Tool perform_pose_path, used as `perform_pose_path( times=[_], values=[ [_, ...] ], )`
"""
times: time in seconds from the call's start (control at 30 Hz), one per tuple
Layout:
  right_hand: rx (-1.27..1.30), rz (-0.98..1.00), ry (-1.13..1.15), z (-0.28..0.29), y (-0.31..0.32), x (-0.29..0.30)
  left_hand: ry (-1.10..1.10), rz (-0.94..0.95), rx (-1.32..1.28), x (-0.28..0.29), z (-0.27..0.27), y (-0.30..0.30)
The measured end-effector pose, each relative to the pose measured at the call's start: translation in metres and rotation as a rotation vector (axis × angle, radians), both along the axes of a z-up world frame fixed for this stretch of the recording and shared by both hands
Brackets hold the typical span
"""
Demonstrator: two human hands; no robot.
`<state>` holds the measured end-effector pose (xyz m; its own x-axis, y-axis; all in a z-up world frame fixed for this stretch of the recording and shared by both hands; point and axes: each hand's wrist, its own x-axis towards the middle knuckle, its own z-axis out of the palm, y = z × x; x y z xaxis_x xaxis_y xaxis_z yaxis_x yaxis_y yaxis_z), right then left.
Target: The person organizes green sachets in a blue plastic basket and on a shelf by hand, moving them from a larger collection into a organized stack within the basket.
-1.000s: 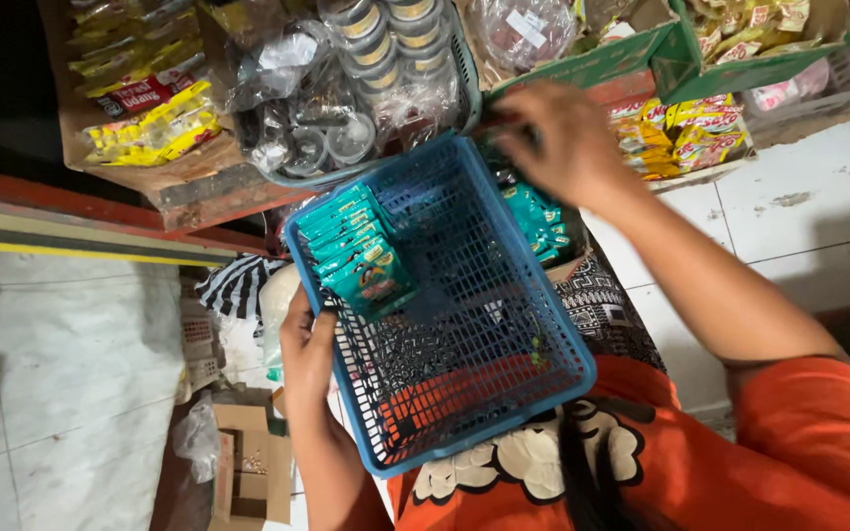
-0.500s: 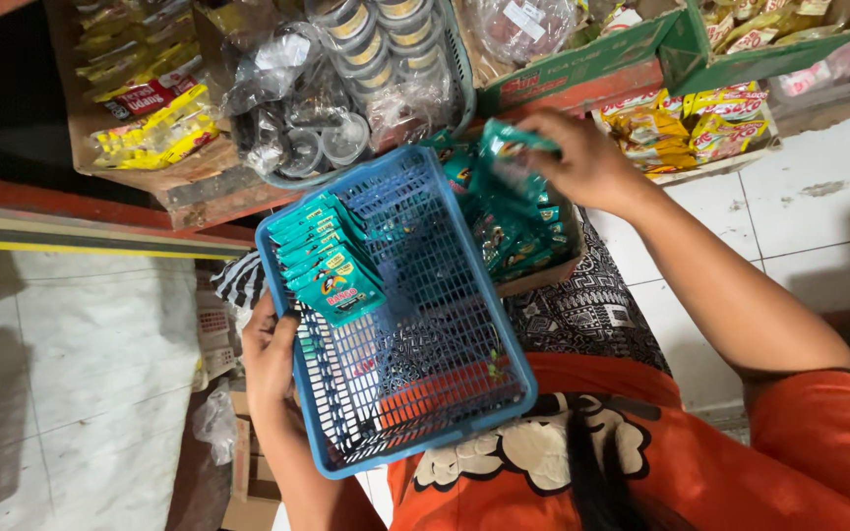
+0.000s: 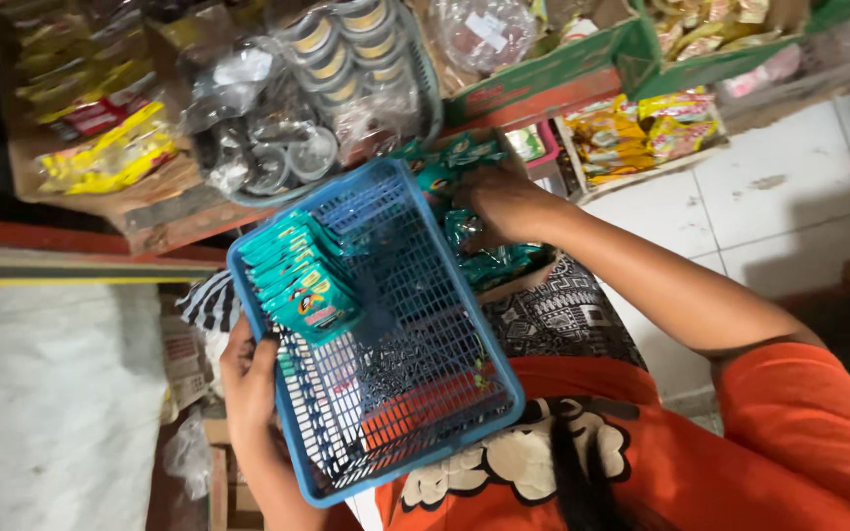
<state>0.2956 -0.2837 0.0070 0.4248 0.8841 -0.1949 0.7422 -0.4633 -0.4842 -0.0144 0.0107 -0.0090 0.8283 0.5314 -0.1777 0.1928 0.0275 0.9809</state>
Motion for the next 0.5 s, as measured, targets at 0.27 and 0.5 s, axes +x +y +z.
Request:
perform_pose_path(
  times=[0.27, 0.5],
  values=[
    [0.117, 0.05, -0.212, 0.003, -0.019, -0.004, -0.026, 0.037, -0.086, 0.005, 0.004, -0.007],
    [-0.12, -0.157, 0.147, 0.009, -0.012, -0.013, -0.05, 0.01, 0.03, 0.001, -0.015, -0.001]
  ],
)
